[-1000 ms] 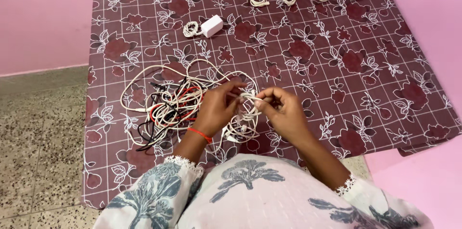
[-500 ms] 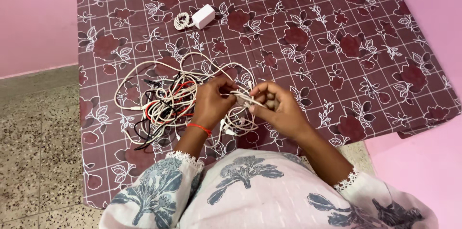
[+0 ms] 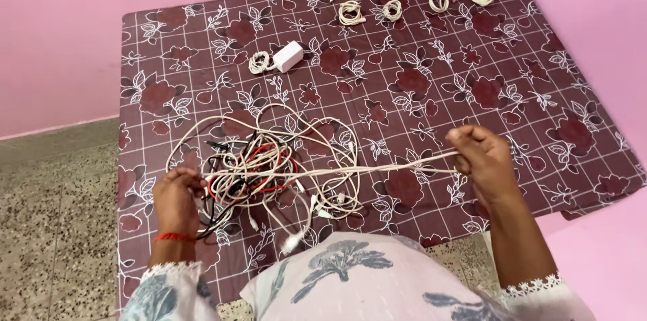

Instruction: The person untangles a white charging cable from a pile of mixed cables on a table, then coils it into a neat loop and places it with other coiled cables.

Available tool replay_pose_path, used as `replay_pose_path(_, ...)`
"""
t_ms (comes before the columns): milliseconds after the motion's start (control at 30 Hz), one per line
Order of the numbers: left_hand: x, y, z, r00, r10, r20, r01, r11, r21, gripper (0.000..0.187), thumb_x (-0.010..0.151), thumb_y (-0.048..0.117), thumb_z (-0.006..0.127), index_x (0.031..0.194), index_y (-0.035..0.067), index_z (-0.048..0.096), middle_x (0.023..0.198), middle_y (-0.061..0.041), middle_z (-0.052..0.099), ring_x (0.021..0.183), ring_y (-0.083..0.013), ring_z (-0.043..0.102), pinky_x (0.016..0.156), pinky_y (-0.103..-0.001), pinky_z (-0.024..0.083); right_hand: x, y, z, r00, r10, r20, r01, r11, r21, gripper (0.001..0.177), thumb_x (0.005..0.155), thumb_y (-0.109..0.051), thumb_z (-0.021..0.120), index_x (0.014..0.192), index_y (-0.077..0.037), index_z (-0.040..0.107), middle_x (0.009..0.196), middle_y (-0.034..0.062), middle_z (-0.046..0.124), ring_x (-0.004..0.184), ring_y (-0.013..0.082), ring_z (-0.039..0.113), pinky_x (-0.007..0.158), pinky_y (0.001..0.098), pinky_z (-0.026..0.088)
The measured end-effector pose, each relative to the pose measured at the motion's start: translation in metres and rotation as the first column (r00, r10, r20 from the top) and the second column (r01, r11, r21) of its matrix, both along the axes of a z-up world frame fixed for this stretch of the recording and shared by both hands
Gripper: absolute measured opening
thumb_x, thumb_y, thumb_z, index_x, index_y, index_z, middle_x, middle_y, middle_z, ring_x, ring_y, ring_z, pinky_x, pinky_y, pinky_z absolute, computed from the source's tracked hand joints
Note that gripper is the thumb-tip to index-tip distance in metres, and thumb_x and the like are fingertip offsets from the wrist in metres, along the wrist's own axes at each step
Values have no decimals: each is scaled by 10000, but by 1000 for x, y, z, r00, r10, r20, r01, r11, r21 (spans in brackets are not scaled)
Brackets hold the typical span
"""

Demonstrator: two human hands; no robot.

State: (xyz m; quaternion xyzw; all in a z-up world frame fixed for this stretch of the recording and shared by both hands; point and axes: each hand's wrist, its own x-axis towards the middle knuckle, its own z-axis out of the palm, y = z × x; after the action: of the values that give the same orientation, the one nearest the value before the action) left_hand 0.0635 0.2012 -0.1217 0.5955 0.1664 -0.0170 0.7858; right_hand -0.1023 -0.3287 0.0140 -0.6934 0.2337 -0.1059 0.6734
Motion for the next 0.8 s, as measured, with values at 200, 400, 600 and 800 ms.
replay_pose_path(200,19,-18,23,998,47,35,-53,982,181,163,839,-73,526,891,16,653,800,-85,650,709,-160,605,621,-273,442,-4,-7,17,887,312,-341,-451,745,-491,219,826,-345,747,909,-145,784,709,13,651,582,123,514,501,307,447)
replay_pose_path(400,-14,-133,103,845,-495,200,-15,352,936,376,690,114,812,1064,134,775,1209,-186,627,1216,-379,546,998,-486,457,3,52,48,912,386,-140,-376,647,-663,277,913,-417,683,920,-155,771,760,-35,663,659,118,582,578,292,503)
replay_pose_path(600,-73,-246,190,382,-886,261,432,422,797,250,906,156,705,1124,34,705,959,-140,710,931,-265,661,829,-363,496,22,101,69,883,379,275,-43,651,-758,248,977,-340,718,963,-98,769,751,-44,693,650,89,560,678,321,428)
replay_pose_path(800,-47,-221,215,583,-802,130,473,465,748,235,955,231,603,1082,91,743,826,-112,727,614,-189,670,543,-362,512,19,79,80,949,295,110,-171,777,-605,266,910,-355,719,864,-95,751,617,-21,624,474,56,490,398,267,381)
